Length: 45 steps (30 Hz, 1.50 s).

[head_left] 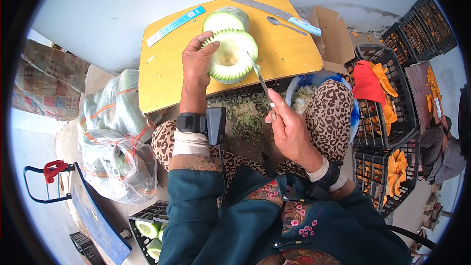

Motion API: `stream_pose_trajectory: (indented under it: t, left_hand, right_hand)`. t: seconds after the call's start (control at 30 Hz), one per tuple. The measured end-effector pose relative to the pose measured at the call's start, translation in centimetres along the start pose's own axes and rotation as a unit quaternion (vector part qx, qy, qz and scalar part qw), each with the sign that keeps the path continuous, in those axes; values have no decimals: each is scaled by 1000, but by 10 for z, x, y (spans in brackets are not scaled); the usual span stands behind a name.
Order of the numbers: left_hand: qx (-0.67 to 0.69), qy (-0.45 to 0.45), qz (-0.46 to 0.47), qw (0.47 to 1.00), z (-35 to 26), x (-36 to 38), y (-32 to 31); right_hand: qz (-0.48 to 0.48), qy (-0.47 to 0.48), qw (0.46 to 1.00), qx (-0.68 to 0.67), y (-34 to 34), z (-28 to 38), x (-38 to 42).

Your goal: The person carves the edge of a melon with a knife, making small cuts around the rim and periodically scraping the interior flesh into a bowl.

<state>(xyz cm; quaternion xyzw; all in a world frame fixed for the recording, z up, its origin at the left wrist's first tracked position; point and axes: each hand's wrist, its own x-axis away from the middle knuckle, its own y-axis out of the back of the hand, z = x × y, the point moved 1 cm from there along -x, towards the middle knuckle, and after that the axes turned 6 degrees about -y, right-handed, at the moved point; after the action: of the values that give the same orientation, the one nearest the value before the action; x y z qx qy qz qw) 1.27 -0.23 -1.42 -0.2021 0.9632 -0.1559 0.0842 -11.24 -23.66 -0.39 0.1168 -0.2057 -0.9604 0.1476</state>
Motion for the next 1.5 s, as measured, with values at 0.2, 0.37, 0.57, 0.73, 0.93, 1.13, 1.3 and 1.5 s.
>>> stream_pose_trajectory:
  t: [0.2,0.37,0.57,0.73,0.93,1.13,1.3,1.5]
  left_hand:
    - [-18,6,2,1000,-2,1,-1]
    - [-6,4,-3,1000,-1,1,0]
    - [3,8,-2,1000,-1,0,0]
    - [1,5,-2,1000,-1,1,-1]
    - [-9,5,-2,1000,-2,1,-1]
    - [-6,2,3,1000,0,0,1]
    - [-10,5,7,1000,-1,0,0]
    - [-10,6,5,1000,-1,0,0]
  right_hand:
    - [-25,22,999,29,-3,-1,6]
    - [-19,20,1000,13,-3,-3,5]
    - [-4,12,1000,4,-1,-1,5]
    - [-8,20,1000,18,0,0,5]
    - [-4,30,999,22,-1,-3,8]
    - [27,-7,1000,2,2,-5,8]
    - [8,2,1000,-11,6,-3,11]
    - [0,-11,1000,-28,5,-5,12]
